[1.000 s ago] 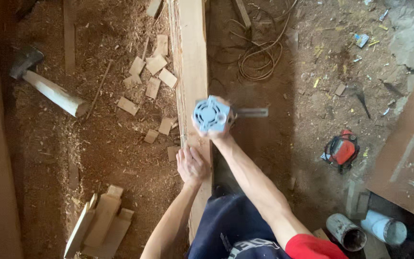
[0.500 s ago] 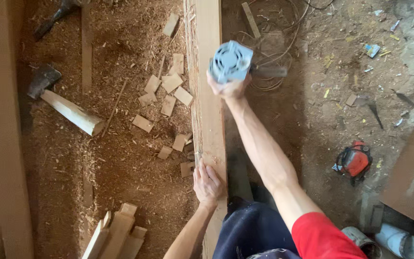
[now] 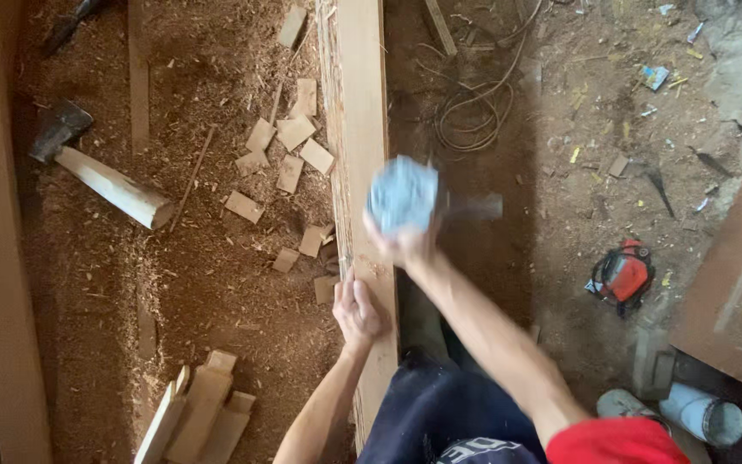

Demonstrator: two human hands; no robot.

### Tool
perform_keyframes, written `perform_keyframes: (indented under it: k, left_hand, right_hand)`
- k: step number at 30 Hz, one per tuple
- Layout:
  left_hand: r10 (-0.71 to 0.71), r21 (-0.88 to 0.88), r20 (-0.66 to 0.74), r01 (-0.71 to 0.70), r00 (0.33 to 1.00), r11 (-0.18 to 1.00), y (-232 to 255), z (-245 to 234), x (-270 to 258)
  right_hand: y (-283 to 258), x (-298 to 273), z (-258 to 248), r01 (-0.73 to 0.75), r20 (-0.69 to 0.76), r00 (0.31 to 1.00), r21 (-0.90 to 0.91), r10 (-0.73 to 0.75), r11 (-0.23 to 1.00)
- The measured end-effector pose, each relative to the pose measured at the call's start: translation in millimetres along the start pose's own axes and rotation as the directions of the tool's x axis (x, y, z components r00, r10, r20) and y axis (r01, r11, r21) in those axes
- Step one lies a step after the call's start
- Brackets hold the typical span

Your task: The person uses a hatchet to repeatedly strike a small wooden block held against a larger timber beam, chipping away wood. They then switch to a handheld electric router to smooth and shape the surface of the timber.

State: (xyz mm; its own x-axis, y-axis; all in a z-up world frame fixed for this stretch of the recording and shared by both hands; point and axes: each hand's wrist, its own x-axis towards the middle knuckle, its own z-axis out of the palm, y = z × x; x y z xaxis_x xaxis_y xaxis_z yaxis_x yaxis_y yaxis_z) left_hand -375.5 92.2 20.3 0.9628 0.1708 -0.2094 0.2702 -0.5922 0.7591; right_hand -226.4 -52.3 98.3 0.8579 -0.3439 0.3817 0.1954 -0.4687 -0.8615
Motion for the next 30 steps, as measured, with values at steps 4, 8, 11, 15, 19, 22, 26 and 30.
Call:
perform_keyframes:
  k: [4,8,11,15,19,22,26,30]
  left_hand:
    - [0.065,-0.062,-0.041,-0.067,0.997,0.996,1,-4,0]
    - [0.042,-0.095,-0.042,-0.046,0.998,0.994,-1,-1,0]
    - [0.059,-0.077,-0.046,-0.063,0.997,0.995,-4,1,1]
    - [0.047,-0.027,-0.006,-0.048,0.999,0.999,-3,1,-1]
    - [0.095,0.019,0.026,-0.096,0.995,0.995,6,-3,-3]
    - [0.090,0.038,0.027,-0.091,0.996,0.995,16,-6,-3]
    - [-0.016,0.072,0.061,0.011,0.998,0.997,24,-7,-3]
    - [-0.067,0.089,0.069,0.061,0.995,0.994,22,-4,-4]
  right_hand:
    - [-41,-76,-34,-0.111,0.104,0.989,0.018,0.108,0.994]
    - [-29,-103,-41,-0.143,0.132,0.981,0.007,0.141,0.990]
    - [-13,-98,-34,-0.144,0.123,0.982,0.013,0.141,0.989]
    - [11,-71,-19,-0.129,0.090,0.988,0.018,0.127,0.991]
    - [36,-28,3,-0.095,0.060,0.994,0.039,0.093,0.995]
    - [53,8,20,-0.080,0.047,0.996,0.054,0.077,0.995]
    - [74,68,43,-0.077,0.009,0.997,0.083,0.076,0.994]
    - [99,138,62,0.023,-0.105,0.994,-0.154,-0.040,0.988]
